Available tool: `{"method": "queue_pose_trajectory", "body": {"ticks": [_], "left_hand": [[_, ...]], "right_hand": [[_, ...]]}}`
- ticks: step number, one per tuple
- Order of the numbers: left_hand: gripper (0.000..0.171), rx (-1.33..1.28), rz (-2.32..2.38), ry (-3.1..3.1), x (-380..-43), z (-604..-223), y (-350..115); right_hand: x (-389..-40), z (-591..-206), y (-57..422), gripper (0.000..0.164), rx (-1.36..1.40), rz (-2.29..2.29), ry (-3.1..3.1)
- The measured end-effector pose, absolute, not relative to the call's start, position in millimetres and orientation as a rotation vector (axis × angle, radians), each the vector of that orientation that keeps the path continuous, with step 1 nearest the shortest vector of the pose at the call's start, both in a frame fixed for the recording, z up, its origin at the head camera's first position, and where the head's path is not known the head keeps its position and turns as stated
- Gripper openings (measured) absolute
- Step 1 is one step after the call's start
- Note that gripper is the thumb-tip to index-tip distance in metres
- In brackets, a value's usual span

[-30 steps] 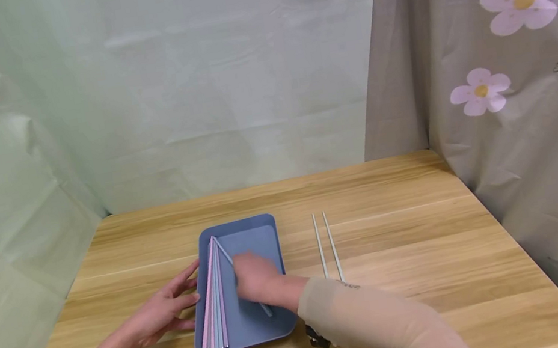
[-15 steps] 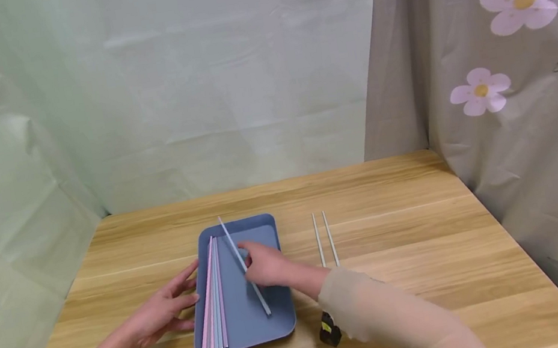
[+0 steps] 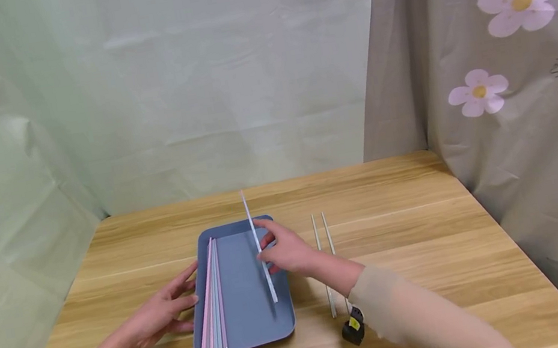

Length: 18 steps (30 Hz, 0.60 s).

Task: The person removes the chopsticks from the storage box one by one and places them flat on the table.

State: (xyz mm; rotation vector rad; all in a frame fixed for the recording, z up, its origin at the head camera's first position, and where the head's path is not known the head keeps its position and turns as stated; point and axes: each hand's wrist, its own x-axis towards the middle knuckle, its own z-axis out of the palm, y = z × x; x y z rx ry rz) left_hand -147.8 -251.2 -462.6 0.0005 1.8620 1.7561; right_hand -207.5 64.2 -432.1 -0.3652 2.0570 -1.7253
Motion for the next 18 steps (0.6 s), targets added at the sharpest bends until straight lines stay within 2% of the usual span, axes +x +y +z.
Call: {"method": "queue_pose_trajectory", "body": {"ticks": [18], "left_hand": [[0.078, 0.002, 1.757, 1.87, -150.7, -465.1, -251.8]], "right_hand": [[-205.1, -431.9, 139.3, 0.075, -0.203, -1.779, 2.078]]}}
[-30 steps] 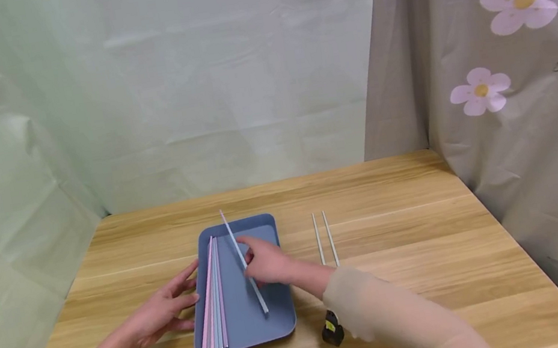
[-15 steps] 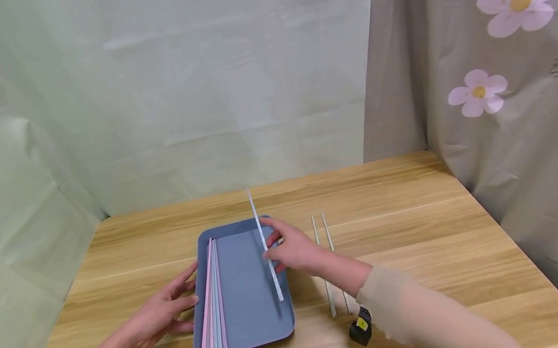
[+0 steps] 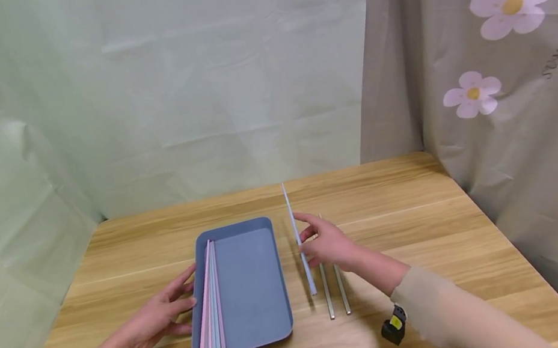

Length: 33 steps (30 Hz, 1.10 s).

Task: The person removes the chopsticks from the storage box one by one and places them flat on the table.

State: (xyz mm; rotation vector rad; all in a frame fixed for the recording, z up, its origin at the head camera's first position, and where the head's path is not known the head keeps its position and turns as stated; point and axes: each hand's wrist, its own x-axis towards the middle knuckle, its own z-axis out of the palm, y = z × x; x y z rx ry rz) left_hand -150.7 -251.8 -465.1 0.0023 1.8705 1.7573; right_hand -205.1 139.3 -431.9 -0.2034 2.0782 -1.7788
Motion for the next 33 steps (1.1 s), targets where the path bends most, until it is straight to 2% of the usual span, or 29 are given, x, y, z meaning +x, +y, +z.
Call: {"method": "queue_pose_trajectory", "body": {"ticks": [18, 33], "left_hand": [[0.078, -0.008, 1.745, 1.874, -150.8, -464.2, -254.1], [0.078, -0.013, 1.739, 1.882, -151.5, -463.7, -254.0]], "right_hand": [[-197.1, -449.2, 202.7, 0.079, -0.067, -1.676, 2.179], [-192.5, -470.1, 213.4, 0.078, 0.01, -1.625, 2.183]]}}
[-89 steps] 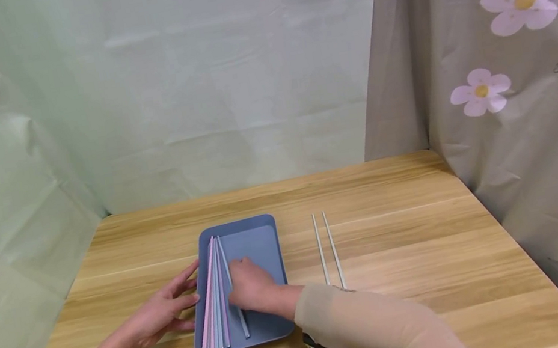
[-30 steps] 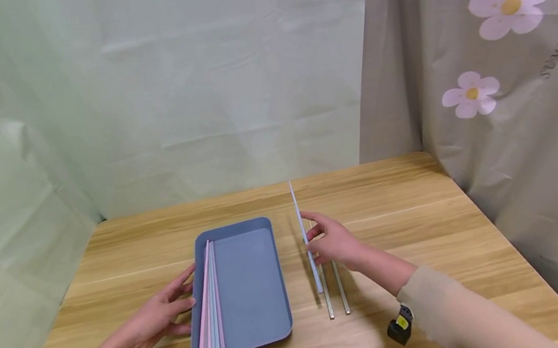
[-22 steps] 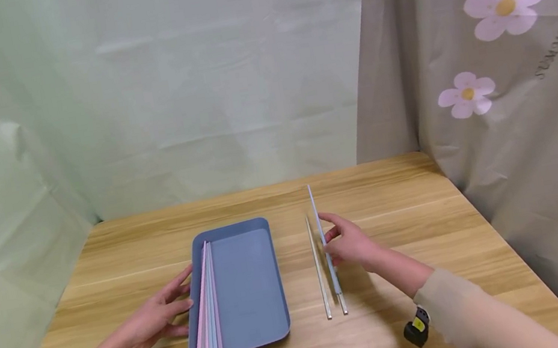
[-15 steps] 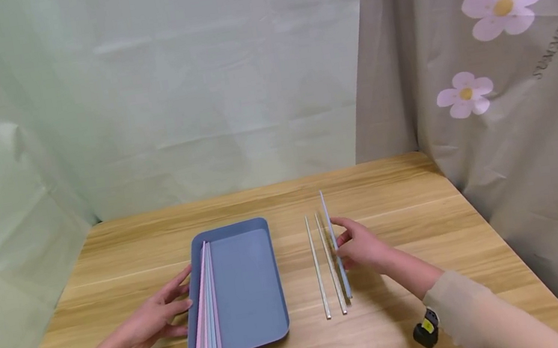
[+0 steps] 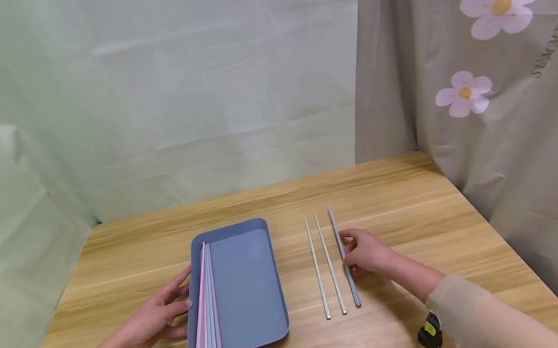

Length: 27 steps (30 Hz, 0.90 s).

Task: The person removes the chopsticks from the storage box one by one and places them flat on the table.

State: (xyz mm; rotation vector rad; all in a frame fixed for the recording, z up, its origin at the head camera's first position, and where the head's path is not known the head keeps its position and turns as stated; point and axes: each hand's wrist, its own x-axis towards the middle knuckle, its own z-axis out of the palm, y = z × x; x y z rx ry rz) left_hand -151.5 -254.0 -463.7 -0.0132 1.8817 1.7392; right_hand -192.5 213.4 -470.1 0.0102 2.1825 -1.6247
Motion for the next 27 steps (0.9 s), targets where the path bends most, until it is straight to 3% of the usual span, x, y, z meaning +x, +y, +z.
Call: {"method": "queue_pose_trajectory", "body": {"ticks": [27], "left_hand": [[0.077, -0.026, 1.737, 1.889, -151.3, -463.9, -253.8]], "right_hand": [[-195.2, -471.1, 211.2, 0.073, 0.012, -1.509, 2.264]]}}
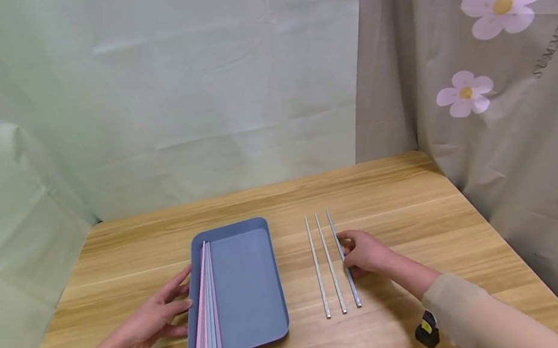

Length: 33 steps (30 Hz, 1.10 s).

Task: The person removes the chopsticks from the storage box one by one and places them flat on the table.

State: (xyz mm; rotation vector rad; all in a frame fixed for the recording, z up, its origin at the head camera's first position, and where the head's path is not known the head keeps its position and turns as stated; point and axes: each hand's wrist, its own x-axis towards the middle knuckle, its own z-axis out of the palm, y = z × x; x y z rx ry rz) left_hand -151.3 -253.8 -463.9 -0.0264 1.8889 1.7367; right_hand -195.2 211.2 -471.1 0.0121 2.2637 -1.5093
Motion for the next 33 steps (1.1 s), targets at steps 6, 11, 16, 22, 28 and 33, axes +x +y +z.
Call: {"method": "queue_pose_trajectory", "body": {"ticks": [6, 11, 16, 22, 28, 33], "left_hand": [[0.077, -0.027, 1.739, 1.888, -151.2, -464.9, -254.2], [0.077, -0.023, 1.743, 1.884, -151.4, -464.7, -254.8], [0.077, -0.016, 1.747, 1.877, -151.7, -464.7, -255.3], [0.077, -0.02, 1.753, 1.871, -151.3, -465.4, -254.8], [0.078, -0.027, 1.758, 1.869, -150.1, -465.2, -254.1], [0.078, -0.018, 1.764, 1.863, -149.9, -465.1, -253.8]], "right_hand": [[-198.6, -468.3, 219.8, 0.074, -0.001, -1.541, 2.227], [-204.4, -453.6, 221.6, 0.069, -0.014, -1.57, 2.315], [-209.5, -438.4, 210.5, 0.068, -0.057, -1.619, 2.339], [-209.5, -429.7, 177.2, 0.063, -0.136, -1.682, 2.302], [-207.2, -427.1, 135.7, 0.057, -0.203, -1.741, 2.185], [-203.8, -423.9, 98.6, 0.055, -0.257, -1.764, 2.078]]}}
